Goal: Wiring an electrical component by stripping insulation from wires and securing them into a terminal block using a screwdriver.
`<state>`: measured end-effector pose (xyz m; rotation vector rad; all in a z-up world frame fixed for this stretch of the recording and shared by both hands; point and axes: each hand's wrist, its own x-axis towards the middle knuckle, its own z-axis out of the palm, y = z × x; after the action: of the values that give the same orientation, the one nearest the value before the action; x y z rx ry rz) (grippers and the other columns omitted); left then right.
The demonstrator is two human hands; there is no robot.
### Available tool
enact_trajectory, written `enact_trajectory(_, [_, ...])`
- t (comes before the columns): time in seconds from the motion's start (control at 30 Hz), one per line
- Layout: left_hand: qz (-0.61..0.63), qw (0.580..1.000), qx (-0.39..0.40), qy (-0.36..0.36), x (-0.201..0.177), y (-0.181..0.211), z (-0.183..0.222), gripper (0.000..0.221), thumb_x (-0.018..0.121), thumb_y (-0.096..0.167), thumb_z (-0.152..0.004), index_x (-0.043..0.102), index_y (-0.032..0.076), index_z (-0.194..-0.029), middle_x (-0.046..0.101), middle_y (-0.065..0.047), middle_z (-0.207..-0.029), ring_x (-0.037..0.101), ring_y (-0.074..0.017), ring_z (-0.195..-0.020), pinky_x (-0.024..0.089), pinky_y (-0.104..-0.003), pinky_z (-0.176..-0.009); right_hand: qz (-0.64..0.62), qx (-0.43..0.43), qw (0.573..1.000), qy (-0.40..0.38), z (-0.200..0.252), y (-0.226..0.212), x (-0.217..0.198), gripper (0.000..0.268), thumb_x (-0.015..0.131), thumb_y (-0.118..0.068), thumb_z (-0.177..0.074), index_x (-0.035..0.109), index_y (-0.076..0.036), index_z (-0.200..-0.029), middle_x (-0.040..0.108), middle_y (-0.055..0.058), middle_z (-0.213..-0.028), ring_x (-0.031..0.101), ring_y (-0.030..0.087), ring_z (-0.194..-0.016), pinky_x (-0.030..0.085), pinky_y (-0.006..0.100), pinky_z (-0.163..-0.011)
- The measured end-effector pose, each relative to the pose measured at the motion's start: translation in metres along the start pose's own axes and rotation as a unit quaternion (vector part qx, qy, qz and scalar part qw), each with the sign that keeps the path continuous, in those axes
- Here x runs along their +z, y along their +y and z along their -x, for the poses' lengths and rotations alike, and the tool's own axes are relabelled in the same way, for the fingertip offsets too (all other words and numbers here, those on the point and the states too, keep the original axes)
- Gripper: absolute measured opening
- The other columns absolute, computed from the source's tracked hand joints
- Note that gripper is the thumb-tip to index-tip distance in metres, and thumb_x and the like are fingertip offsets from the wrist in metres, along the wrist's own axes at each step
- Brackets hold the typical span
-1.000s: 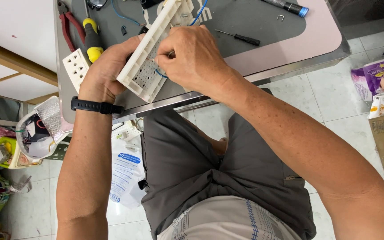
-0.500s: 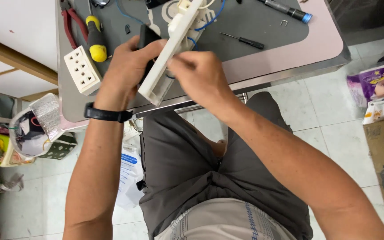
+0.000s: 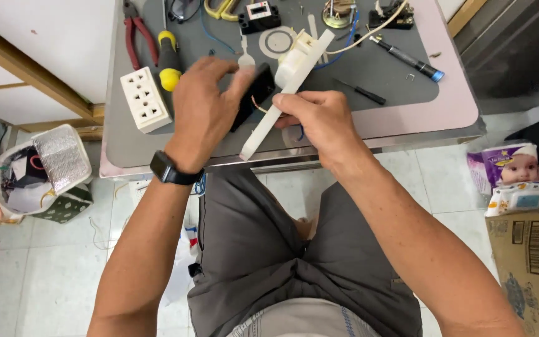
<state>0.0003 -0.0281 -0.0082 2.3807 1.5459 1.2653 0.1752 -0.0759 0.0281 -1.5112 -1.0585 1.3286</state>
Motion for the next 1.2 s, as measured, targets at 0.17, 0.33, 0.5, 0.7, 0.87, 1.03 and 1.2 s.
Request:
enact_trajectory(0.17, [0.019, 0.991, 0.132, 0.022, -0.021, 0.020, 0.008, 0.023, 0.062, 0.022, -0.099, 0.073, 0.002, -0.097, 0.059, -0.014, -0.089, 0.049, -0.0310, -0.080, 0.039, -0.043, -0.066, -0.033, 0.012, 0.999, -0.009, -0.008, -0.001, 0.004, 0.026, 0.070, -0.019, -0.078, 0.076, 0.001, -0.094, 0.074, 0.011, -0.091, 0.071, 0.020, -0.072, 0.064, 0.029, -0.070])
enact_trajectory(0.33, [0.206, 0.962, -0.085, -0.156, -0.022, 0.012, 0.009, 0.014, 0.066, 0.016, -0.092, 0.077, 0.007, -0.092, 0.071, -0.013, -0.076, 0.066, -0.0257, -0.072, 0.052, -0.041, -0.061, 0.023, -0.034, 0.999, 0.022, -0.017, 0.005, 0.012, 0.030, 0.075, -0.037, -0.065, 0.076, -0.010, -0.078, 0.072, 0.006, -0.069, 0.071, 0.015, -0.063, 0.038, 0.020, -0.068])
enact_trajectory(0.5, [0.254, 0.926, -0.257, -0.112, -0.002, -0.003, 0.014, 0.023, 0.064, 0.022, -0.095, 0.072, 0.009, -0.079, 0.066, -0.007, -0.064, 0.064, -0.0131, -0.058, 0.054, -0.029, -0.049, 0.050, -0.020, 0.998, 0.038, -0.033, 0.019, 0.013, 0.027, 0.075, -0.042, -0.064, 0.076, -0.017, -0.073, 0.067, 0.003, -0.061, 0.062, 0.013, -0.059, 0.038, 0.020, -0.063])
enact_trajectory(0.7, [0.385, 0.854, -0.350, 0.017, 0.012, 0.003, 0.019, 0.030, 0.054, 0.016, -0.098, 0.064, 0.001, -0.074, 0.066, -0.011, -0.067, 0.064, -0.0101, -0.056, 0.056, -0.022, -0.047, 0.031, -0.021, 0.999, 0.026, -0.027, 0.006, 0.014, 0.025, 0.076, -0.037, -0.064, 0.075, -0.014, -0.072, 0.064, 0.004, -0.067, 0.057, 0.016, -0.065, 0.042, 0.024, -0.065])
enact_trajectory(0.87, [0.418, 0.828, -0.367, 0.072, 0.010, 0.018, 0.018, 0.030, 0.053, 0.015, -0.099, 0.062, 0.001, -0.074, 0.066, -0.013, -0.068, 0.064, -0.0103, -0.053, 0.054, -0.021, -0.045, 0.036, -0.030, 0.999, 0.018, -0.028, 0.007, 0.010, 0.026, 0.076, -0.036, -0.065, 0.072, -0.011, -0.070, 0.060, 0.003, -0.063, 0.053, 0.014, -0.064, 0.040, 0.025, -0.062])
enact_trajectory(1.03, [0.297, 0.873, -0.385, 0.029, -0.023, 0.056, 0.011, 0.015, 0.058, 0.023, -0.094, 0.061, 0.008, -0.095, 0.071, -0.009, -0.089, 0.067, -0.0119, -0.070, 0.052, -0.020, -0.060, 0.072, -0.086, 0.994, 0.015, -0.004, -0.017, -0.001, 0.024, 0.074, -0.030, -0.066, 0.071, -0.007, -0.072, 0.058, 0.006, -0.066, 0.056, 0.016, -0.066, 0.046, 0.030, -0.062])
enact_trajectory(1.2, [0.178, 0.928, -0.325, -0.051, -0.032, 0.065, 0.020, 0.055, 0.065, 0.032, -0.085, 0.052, 0.010, -0.133, 0.059, -0.015, -0.129, 0.058, -0.0298, -0.113, 0.045, -0.043, -0.093, -0.012, -0.093, 0.971, 0.220, -0.068, -0.034, -0.052, 0.030, 0.075, -0.044, -0.066, 0.057, -0.020, -0.062, 0.050, -0.003, -0.056, 0.049, 0.011, -0.052, 0.039, 0.027, -0.048])
